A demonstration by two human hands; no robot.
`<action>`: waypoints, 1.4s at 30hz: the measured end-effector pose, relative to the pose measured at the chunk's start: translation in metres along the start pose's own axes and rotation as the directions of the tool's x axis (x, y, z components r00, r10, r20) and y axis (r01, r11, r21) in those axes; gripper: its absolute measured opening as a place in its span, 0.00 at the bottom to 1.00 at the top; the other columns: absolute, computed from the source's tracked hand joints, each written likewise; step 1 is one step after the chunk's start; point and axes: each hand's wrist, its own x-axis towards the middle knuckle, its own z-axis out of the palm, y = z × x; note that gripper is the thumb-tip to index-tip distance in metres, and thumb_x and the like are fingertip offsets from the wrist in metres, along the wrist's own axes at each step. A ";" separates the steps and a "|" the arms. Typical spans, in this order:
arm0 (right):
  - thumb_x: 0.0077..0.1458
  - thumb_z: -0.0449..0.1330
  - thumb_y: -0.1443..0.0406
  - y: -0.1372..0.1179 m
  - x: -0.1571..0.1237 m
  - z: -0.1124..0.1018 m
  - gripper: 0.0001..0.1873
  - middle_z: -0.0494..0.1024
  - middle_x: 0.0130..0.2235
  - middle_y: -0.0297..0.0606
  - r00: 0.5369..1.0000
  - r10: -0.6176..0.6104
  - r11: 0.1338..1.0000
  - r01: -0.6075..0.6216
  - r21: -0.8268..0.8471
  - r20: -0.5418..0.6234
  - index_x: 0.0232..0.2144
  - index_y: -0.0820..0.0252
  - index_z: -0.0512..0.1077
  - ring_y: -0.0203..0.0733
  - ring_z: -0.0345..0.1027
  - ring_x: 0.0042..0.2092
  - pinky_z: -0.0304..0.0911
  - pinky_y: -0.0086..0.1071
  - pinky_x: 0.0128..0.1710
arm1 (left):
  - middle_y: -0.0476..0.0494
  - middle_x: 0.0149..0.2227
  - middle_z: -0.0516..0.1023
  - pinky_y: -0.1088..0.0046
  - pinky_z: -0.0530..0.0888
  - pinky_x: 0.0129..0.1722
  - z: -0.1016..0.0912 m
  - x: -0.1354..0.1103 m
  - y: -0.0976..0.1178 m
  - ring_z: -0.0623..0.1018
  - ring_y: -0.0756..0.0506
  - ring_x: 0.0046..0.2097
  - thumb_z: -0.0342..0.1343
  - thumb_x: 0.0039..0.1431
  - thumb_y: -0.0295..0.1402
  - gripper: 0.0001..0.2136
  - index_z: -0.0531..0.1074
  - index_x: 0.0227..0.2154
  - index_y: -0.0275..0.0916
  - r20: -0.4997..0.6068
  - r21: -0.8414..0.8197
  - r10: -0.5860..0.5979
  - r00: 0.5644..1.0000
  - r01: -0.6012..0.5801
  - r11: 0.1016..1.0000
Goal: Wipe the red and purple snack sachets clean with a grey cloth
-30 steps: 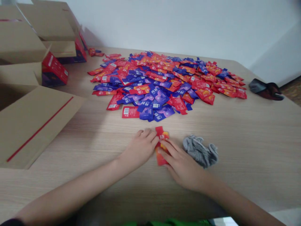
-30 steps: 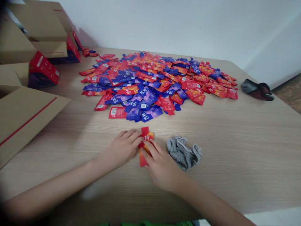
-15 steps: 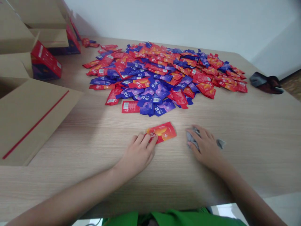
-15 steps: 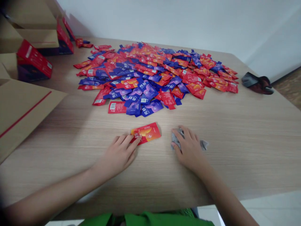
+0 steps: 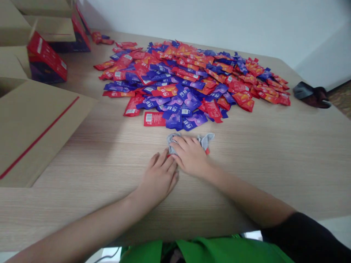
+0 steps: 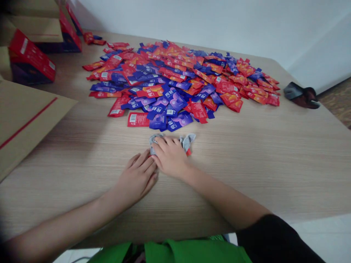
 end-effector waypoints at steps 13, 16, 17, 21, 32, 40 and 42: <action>0.62 0.47 0.69 0.073 -0.056 -0.022 0.12 0.70 0.45 0.48 0.929 0.333 0.942 -0.334 0.023 -0.162 0.45 0.60 0.67 0.52 0.63 0.49 0.61 0.47 0.50 | 0.45 0.66 0.62 0.49 0.62 0.61 -0.003 0.010 -0.008 0.60 0.33 0.67 0.43 0.68 0.36 0.24 0.61 0.64 0.39 0.056 -0.017 0.040 0.998 -0.039 0.999; 0.63 0.47 0.68 0.044 -0.033 -0.018 0.14 0.70 0.48 0.46 0.955 0.242 0.969 -0.230 0.084 -0.173 0.49 0.58 0.67 0.50 0.62 0.52 0.60 0.46 0.52 | 0.45 0.67 0.61 0.47 0.60 0.62 -0.002 0.011 -0.007 0.58 0.32 0.67 0.44 0.68 0.38 0.24 0.60 0.65 0.41 0.055 -0.024 0.043 0.998 -0.042 0.999; 0.63 0.48 0.68 0.031 -0.026 -0.014 0.15 0.70 0.50 0.46 0.977 0.180 0.983 -0.174 0.059 -0.112 0.49 0.57 0.67 0.51 0.61 0.52 0.59 0.46 0.51 | 0.44 0.65 0.64 0.47 0.60 0.62 -0.001 0.012 -0.007 0.58 0.31 0.67 0.44 0.68 0.38 0.23 0.62 0.64 0.40 0.053 -0.025 0.037 0.998 -0.036 0.999; 0.64 0.49 0.66 0.008 -0.018 0.005 0.13 0.71 0.52 0.47 0.988 0.079 0.988 -0.060 -0.145 0.130 0.45 0.58 0.72 0.52 0.61 0.47 0.58 0.45 0.45 | 0.41 0.61 0.71 0.47 0.60 0.62 -0.001 0.012 -0.006 0.59 0.33 0.67 0.44 0.68 0.36 0.21 0.67 0.60 0.39 0.056 -0.018 0.017 0.998 -0.016 1.000; 0.62 0.48 0.67 0.065 -0.038 -0.036 0.13 0.72 0.44 0.45 0.966 0.259 0.966 -0.259 0.009 -0.021 0.43 0.60 0.71 0.50 0.64 0.47 0.61 0.45 0.48 | 0.44 0.67 0.60 0.47 0.62 0.61 -0.001 0.013 -0.005 0.59 0.32 0.67 0.45 0.68 0.40 0.24 0.60 0.65 0.40 0.065 0.007 0.025 0.998 -0.025 1.000; 0.64 0.49 0.66 0.020 -0.027 0.006 0.18 0.72 0.53 0.49 0.983 0.156 0.982 -0.144 -0.120 0.094 0.53 0.63 0.68 0.53 0.61 0.49 0.58 0.45 0.48 | 0.41 0.64 0.67 0.47 0.62 0.61 -0.002 0.014 -0.004 0.60 0.32 0.67 0.46 0.68 0.38 0.22 0.64 0.62 0.37 0.073 0.003 0.021 0.997 -0.021 1.000; 0.63 0.49 0.67 0.044 -0.044 0.000 0.19 0.71 0.52 0.51 0.969 0.240 0.963 -0.230 -0.140 0.056 0.53 0.66 0.68 0.54 0.61 0.49 0.58 0.46 0.49 | 0.43 0.66 0.62 0.48 0.63 0.61 -0.003 0.014 -0.005 0.60 0.32 0.67 0.45 0.68 0.37 0.23 0.61 0.64 0.38 0.064 0.006 0.022 0.998 -0.023 1.000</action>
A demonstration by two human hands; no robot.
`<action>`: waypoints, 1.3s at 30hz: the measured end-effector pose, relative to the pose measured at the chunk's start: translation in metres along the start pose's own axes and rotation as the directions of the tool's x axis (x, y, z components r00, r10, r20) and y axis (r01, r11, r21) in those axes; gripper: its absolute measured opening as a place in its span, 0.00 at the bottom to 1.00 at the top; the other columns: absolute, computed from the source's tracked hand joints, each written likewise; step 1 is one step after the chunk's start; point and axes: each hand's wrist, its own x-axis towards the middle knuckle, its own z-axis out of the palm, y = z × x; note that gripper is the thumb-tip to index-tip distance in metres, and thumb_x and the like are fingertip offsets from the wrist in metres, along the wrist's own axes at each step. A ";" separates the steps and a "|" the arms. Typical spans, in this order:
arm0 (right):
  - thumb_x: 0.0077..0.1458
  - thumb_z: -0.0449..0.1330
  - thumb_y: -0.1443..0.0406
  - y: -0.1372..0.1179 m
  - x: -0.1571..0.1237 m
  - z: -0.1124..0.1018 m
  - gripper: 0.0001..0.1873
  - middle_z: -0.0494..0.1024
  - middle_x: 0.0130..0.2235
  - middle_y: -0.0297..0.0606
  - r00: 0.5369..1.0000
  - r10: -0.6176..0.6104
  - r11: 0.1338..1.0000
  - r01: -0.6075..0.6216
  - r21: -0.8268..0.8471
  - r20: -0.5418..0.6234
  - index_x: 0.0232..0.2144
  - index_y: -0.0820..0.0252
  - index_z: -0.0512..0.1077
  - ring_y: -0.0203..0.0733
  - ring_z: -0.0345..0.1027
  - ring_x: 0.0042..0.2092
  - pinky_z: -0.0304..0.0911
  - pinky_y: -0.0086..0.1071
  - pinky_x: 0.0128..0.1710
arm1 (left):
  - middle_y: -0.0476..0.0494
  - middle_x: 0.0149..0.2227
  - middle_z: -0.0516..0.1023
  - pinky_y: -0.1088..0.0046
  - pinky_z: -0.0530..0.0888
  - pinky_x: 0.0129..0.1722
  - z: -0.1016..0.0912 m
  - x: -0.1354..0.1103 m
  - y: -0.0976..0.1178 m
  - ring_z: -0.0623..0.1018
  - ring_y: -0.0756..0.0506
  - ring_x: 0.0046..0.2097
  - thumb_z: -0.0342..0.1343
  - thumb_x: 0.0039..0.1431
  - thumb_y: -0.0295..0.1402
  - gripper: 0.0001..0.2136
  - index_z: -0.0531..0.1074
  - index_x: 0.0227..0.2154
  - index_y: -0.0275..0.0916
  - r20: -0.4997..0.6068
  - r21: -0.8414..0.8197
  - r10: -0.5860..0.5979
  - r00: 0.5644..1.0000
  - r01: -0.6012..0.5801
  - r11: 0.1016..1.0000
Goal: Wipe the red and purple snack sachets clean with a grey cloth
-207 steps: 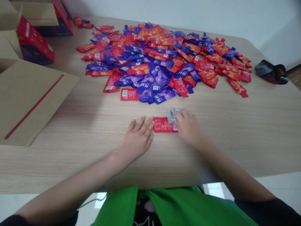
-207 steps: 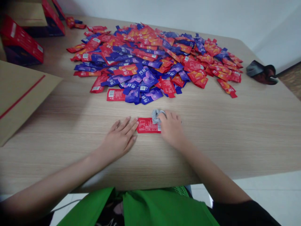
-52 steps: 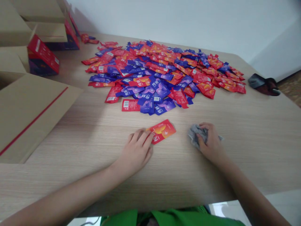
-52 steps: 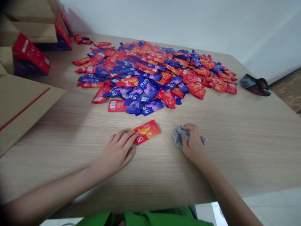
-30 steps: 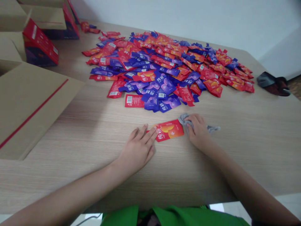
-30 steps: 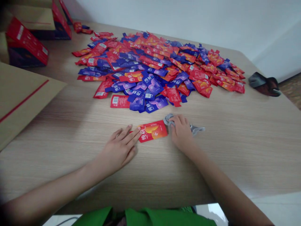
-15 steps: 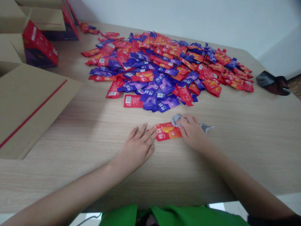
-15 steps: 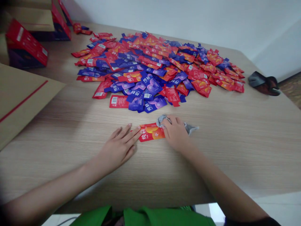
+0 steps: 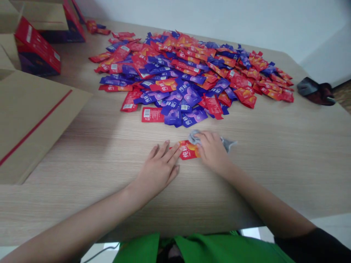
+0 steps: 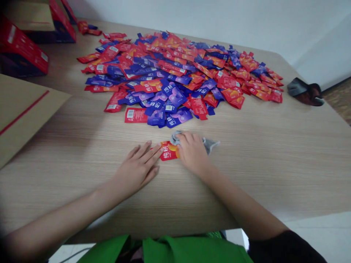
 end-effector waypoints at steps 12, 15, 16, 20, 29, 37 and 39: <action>0.62 0.50 0.68 -0.048 0.008 -0.019 0.15 0.73 0.49 0.45 0.992 -0.126 0.980 0.127 0.155 -0.015 0.50 0.61 0.69 0.50 0.62 0.49 0.59 0.43 0.48 | 0.33 0.61 0.69 0.45 0.63 0.61 -0.002 0.002 0.003 0.60 0.29 0.66 0.45 0.69 0.39 0.22 0.69 0.57 0.30 0.037 0.053 0.018 0.999 -0.020 0.998; 0.61 0.52 0.69 -0.048 0.001 -0.008 0.14 0.73 0.48 0.45 0.991 -0.120 0.990 0.115 0.075 0.063 0.47 0.59 0.71 0.51 0.61 0.47 0.59 0.44 0.46 | 0.36 0.62 0.68 0.47 0.63 0.61 0.001 0.002 0.002 0.59 0.31 0.67 0.44 0.69 0.39 0.21 0.69 0.58 0.32 0.046 0.060 0.009 0.999 -0.012 0.998; 0.60 0.52 0.69 -0.037 -0.003 -0.008 0.14 0.72 0.48 0.45 0.995 -0.081 0.995 0.077 0.070 0.064 0.46 0.59 0.71 0.51 0.61 0.47 0.59 0.44 0.46 | 0.38 0.64 0.65 0.47 0.63 0.61 0.001 0.002 0.002 0.59 0.31 0.67 0.44 0.69 0.39 0.22 0.67 0.60 0.34 0.046 0.062 0.006 0.999 -0.009 0.998; 0.57 0.52 0.71 0.022 -0.019 -0.017 0.13 0.71 0.47 0.47 0.993 0.115 0.992 -0.116 0.048 0.035 0.43 0.62 0.71 0.52 0.61 0.46 0.59 0.44 0.47 | 0.44 0.68 0.58 0.48 0.63 0.62 0.000 0.002 0.001 0.58 0.33 0.68 0.43 0.70 0.40 0.24 0.59 0.65 0.38 0.065 0.072 -0.008 0.998 0.003 0.997; 0.58 0.51 0.72 -0.032 -0.001 -0.026 0.13 0.73 0.47 0.43 0.990 -0.142 0.978 0.140 0.156 -0.001 0.43 0.59 0.70 0.49 0.61 0.48 0.57 0.42 0.46 | 0.39 0.64 0.66 0.47 0.63 0.61 0.000 0.003 0.002 0.59 0.31 0.67 0.44 0.69 0.39 0.22 0.67 0.60 0.35 0.033 0.074 0.001 0.999 -0.003 0.997; 0.52 0.52 0.75 0.006 -0.024 -0.019 0.13 0.73 0.43 0.42 0.993 -0.052 0.997 0.046 0.060 0.110 0.38 0.60 0.71 0.49 0.60 0.45 0.55 0.41 0.44 | 0.44 0.67 0.59 0.47 0.64 0.59 0.001 0.003 -0.002 0.60 0.32 0.67 0.44 0.69 0.35 0.23 0.60 0.65 0.41 0.014 0.058 0.019 1.000 -0.020 0.998; 0.52 0.52 0.75 0.031 -0.029 -0.025 0.13 0.73 0.42 0.43 0.995 0.025 0.998 -0.031 0.056 0.094 0.38 0.60 0.71 0.49 0.61 0.45 0.56 0.41 0.46 | 0.44 0.67 0.60 0.47 0.65 0.59 0.000 0.004 -0.001 0.61 0.31 0.66 0.45 0.68 0.34 0.22 0.62 0.64 0.41 0.021 0.059 0.014 1.000 -0.016 0.998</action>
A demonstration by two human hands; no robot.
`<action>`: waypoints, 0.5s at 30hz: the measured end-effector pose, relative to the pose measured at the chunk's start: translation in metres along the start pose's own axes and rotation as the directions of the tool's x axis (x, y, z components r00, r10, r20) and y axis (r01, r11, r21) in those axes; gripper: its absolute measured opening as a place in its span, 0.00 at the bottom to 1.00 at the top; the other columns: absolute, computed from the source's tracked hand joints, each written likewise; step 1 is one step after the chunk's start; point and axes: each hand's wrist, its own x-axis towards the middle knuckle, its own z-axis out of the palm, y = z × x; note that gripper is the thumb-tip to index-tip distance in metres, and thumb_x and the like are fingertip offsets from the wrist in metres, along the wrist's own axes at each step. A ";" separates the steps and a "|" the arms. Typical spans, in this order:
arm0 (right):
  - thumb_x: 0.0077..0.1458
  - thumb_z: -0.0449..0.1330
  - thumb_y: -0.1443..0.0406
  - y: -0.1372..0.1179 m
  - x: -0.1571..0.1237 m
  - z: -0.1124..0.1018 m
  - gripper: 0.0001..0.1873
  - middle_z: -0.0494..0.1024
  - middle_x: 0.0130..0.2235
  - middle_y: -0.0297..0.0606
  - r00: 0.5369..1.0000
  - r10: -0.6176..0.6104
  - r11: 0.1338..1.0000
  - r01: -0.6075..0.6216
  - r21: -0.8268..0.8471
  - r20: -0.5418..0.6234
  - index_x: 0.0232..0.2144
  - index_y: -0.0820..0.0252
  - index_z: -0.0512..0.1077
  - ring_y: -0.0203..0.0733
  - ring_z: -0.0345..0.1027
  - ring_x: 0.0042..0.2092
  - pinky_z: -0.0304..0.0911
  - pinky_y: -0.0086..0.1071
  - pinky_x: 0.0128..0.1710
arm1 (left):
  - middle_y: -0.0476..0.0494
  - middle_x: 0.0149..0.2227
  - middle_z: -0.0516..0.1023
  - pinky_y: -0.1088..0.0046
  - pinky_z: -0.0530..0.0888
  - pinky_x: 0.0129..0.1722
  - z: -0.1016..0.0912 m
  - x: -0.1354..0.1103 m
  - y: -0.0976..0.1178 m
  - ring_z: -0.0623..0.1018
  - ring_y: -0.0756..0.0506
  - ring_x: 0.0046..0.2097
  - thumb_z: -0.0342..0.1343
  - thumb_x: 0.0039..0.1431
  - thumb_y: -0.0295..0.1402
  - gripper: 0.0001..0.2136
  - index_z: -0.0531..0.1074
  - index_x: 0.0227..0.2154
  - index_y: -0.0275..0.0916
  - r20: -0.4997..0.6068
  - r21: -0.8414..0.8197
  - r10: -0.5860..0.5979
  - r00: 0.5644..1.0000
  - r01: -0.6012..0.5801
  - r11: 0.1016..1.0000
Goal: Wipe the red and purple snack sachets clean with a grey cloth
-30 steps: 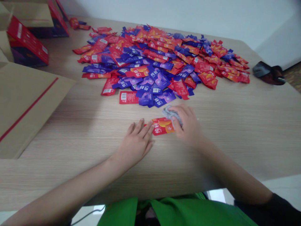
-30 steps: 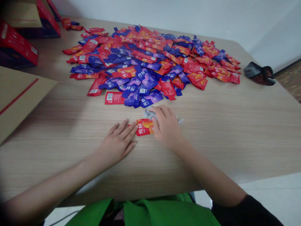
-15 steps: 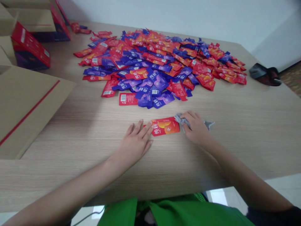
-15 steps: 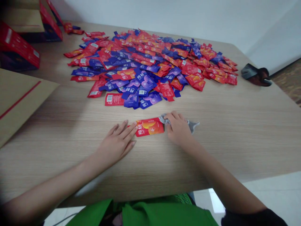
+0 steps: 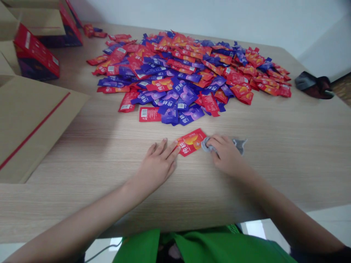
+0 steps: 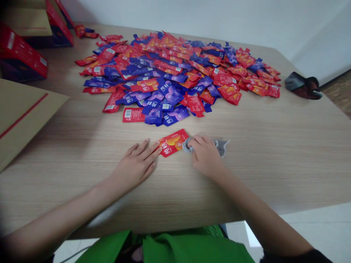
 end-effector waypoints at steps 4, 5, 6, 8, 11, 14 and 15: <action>0.56 0.52 0.72 0.004 0.009 -0.008 0.12 0.73 0.44 0.44 0.990 0.054 0.998 -0.049 0.040 -0.134 0.40 0.61 0.72 0.50 0.62 0.46 0.58 0.42 0.47 | 0.42 0.66 0.62 0.48 0.66 0.58 -0.003 0.004 0.002 0.63 0.30 0.65 0.47 0.67 0.35 0.22 0.64 0.62 0.38 0.020 0.010 -0.002 1.000 0.002 1.000; 0.57 0.52 0.71 -0.005 0.014 -0.007 0.12 0.73 0.45 0.44 0.986 0.031 0.999 -0.023 0.049 -0.166 0.42 0.61 0.72 0.50 0.62 0.47 0.58 0.42 0.47 | 0.41 0.66 0.62 0.49 0.67 0.58 -0.004 0.004 0.003 0.63 0.30 0.65 0.47 0.67 0.35 0.22 0.64 0.62 0.37 0.022 0.014 0.000 1.000 0.000 1.000; 0.58 0.52 0.71 -0.015 0.020 -0.005 0.13 0.73 0.47 0.44 0.983 -0.010 0.999 0.019 0.048 -0.181 0.44 0.60 0.72 0.50 0.62 0.48 0.58 0.42 0.48 | 0.41 0.66 0.62 0.50 0.66 0.59 -0.004 0.005 0.004 0.63 0.30 0.65 0.47 0.67 0.35 0.23 0.64 0.63 0.36 0.023 0.017 0.001 1.000 -0.002 1.000; 0.59 0.51 0.71 -0.031 0.028 0.001 0.16 0.72 0.50 0.44 0.982 -0.100 0.995 0.104 0.013 -0.159 0.48 0.59 0.71 0.50 0.61 0.50 0.58 0.42 0.49 | 0.41 0.67 0.61 0.50 0.66 0.59 -0.004 0.005 0.005 0.62 0.30 0.65 0.48 0.66 0.35 0.23 0.63 0.63 0.36 0.022 0.019 0.001 1.000 -0.001 1.000; 0.59 0.50 0.71 -0.031 0.032 0.011 0.18 0.71 0.52 0.47 0.991 -0.089 0.994 0.082 -0.070 -0.102 0.50 0.61 0.70 0.53 0.60 0.50 0.58 0.44 0.50 | 0.42 0.66 0.61 0.51 0.66 0.59 -0.004 0.003 0.006 0.63 0.31 0.65 0.48 0.66 0.34 0.23 0.63 0.63 0.36 0.017 0.022 -0.015 1.000 0.015 1.000; 0.59 0.49 0.71 0.000 0.025 0.011 0.17 0.72 0.49 0.50 0.992 0.047 0.997 -0.055 -0.062 -0.114 0.48 0.64 0.71 0.54 0.62 0.49 0.59 0.46 0.50 | 0.40 0.65 0.63 0.53 0.67 0.58 -0.007 0.007 0.006 0.64 0.31 0.64 0.49 0.65 0.33 0.23 0.64 0.62 0.33 0.012 0.025 -0.035 0.999 0.035 0.999; 0.59 0.49 0.70 0.012 0.022 0.009 0.16 0.73 0.48 0.50 0.988 0.079 0.996 -0.083 -0.028 -0.132 0.46 0.64 0.71 0.54 0.62 0.49 0.60 0.46 0.50 | 0.39 0.65 0.65 0.54 0.67 0.58 -0.009 0.010 0.005 0.65 0.32 0.63 0.49 0.65 0.34 0.23 0.65 0.61 0.32 0.005 0.024 -0.038 0.999 0.038 0.999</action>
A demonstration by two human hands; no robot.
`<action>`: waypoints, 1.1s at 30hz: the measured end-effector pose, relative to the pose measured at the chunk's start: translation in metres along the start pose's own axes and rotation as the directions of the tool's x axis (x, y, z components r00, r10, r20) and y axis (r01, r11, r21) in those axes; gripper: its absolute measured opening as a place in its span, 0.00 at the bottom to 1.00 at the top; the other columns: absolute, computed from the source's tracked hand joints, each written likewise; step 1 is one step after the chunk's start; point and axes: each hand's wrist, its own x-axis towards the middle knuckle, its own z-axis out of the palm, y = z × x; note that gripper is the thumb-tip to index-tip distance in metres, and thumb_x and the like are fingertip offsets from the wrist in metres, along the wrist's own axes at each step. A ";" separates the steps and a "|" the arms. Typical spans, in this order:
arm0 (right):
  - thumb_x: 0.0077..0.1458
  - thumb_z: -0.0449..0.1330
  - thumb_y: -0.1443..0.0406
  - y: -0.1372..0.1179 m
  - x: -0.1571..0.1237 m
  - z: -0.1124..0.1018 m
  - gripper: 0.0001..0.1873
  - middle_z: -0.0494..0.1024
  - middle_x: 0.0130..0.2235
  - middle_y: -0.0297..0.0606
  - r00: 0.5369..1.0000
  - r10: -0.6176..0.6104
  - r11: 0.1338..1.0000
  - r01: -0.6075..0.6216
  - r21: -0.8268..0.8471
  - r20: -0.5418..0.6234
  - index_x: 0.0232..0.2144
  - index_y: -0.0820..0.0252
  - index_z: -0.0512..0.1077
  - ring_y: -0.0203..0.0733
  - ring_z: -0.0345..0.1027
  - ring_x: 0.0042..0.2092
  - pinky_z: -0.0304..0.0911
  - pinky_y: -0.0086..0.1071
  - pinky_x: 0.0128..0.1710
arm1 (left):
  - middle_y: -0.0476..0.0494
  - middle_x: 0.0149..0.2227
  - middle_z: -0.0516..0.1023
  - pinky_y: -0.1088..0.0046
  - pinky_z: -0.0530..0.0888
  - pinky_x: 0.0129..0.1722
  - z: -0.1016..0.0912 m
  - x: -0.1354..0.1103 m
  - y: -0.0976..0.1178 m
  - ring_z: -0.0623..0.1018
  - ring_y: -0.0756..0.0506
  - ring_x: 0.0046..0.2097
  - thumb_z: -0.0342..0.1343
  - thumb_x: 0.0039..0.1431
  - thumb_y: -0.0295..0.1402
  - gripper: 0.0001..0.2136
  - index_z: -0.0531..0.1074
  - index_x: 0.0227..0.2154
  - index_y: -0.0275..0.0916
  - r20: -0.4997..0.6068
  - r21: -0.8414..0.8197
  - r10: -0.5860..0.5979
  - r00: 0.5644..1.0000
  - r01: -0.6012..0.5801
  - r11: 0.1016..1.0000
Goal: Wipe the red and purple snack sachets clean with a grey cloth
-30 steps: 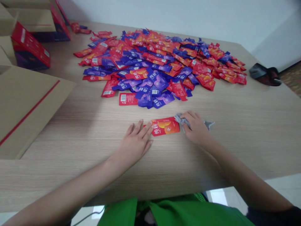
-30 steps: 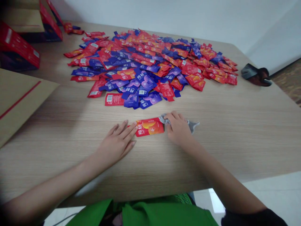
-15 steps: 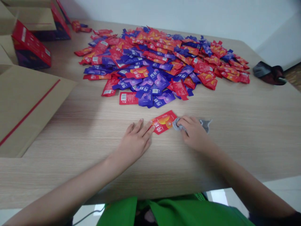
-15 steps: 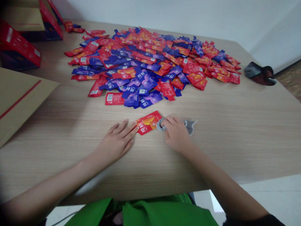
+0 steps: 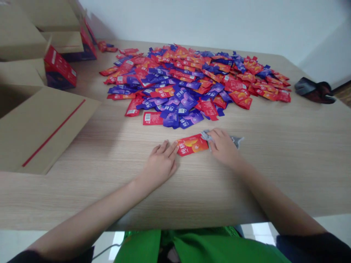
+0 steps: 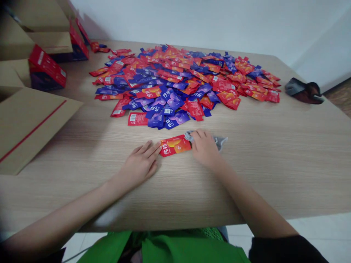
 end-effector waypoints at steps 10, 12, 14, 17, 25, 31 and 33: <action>0.58 0.51 0.64 0.015 -0.011 -0.012 0.12 0.74 0.44 0.45 0.983 0.143 0.917 -0.086 0.390 -0.118 0.42 0.58 0.70 0.50 0.67 0.47 0.62 0.45 0.49 | 0.37 0.46 0.77 0.62 0.69 0.49 -0.007 0.059 -0.018 0.76 0.40 0.48 0.48 0.68 0.35 0.13 0.73 0.44 0.33 -0.093 0.099 0.117 0.989 -0.108 0.989; 0.58 0.51 0.64 0.015 -0.013 -0.017 0.12 0.74 0.42 0.44 0.983 0.155 0.901 -0.099 0.422 -0.101 0.41 0.58 0.70 0.49 0.68 0.45 0.62 0.44 0.47 | 0.39 0.42 0.78 0.64 0.69 0.47 -0.009 0.063 -0.023 0.77 0.42 0.45 0.45 0.69 0.32 0.12 0.74 0.41 0.34 -0.121 0.073 0.153 0.981 -0.145 0.987; 0.58 0.51 0.62 0.019 -0.015 -0.024 0.11 0.74 0.40 0.42 0.971 0.211 0.880 -0.138 0.454 -0.114 0.40 0.58 0.71 0.47 0.68 0.41 0.63 0.42 0.43 | 0.42 0.38 0.79 0.66 0.69 0.44 -0.013 0.065 -0.028 0.77 0.45 0.41 0.43 0.70 0.31 0.13 0.73 0.39 0.35 -0.124 -0.011 0.145 0.982 -0.147 0.989; 0.58 0.53 0.61 0.027 -0.017 -0.031 0.10 0.73 0.33 0.37 0.937 0.328 0.838 -0.231 0.495 -0.118 0.39 0.56 0.71 0.44 0.67 0.34 0.62 0.38 0.36 | 0.45 0.34 0.78 0.70 0.70 0.38 -0.018 0.066 -0.031 0.77 0.47 0.35 0.42 0.70 0.32 0.14 0.73 0.37 0.37 -0.009 -0.117 0.062 0.998 -0.062 0.991; 0.57 0.53 0.64 0.025 -0.009 -0.027 0.09 0.74 0.38 0.40 0.956 0.260 0.879 -0.176 0.442 -0.136 0.39 0.58 0.70 0.45 0.68 0.39 0.63 0.41 0.41 | 0.36 0.52 0.74 0.59 0.70 0.49 -0.030 0.031 -0.003 0.73 0.38 0.52 0.50 0.67 0.33 0.13 0.70 0.50 0.34 -0.024 0.009 -0.011 1.000 0.011 1.000; 0.60 0.51 0.69 -0.040 0.012 -0.025 0.13 0.73 0.47 0.44 0.979 -0.026 0.947 0.090 0.308 -0.204 0.47 0.58 0.67 0.48 0.64 0.50 0.60 0.43 0.50 | 0.34 0.60 0.70 0.57 0.70 0.52 -0.003 -0.008 0.011 0.69 0.34 0.58 0.48 0.65 0.29 0.18 0.69 0.56 0.30 -0.048 0.064 0.010 0.999 -0.007 0.998; 0.61 0.51 0.69 -0.069 0.016 -0.012 0.12 0.73 0.48 0.45 0.981 -0.174 0.962 0.187 0.198 -0.084 0.46 0.59 0.69 0.49 0.62 0.50 0.59 0.42 0.49 | 0.34 0.59 0.71 0.56 0.69 0.54 0.005 -0.012 0.013 0.68 0.34 0.59 0.47 0.65 0.29 0.19 0.70 0.56 0.29 -0.090 0.053 -0.002 0.996 0.006 0.999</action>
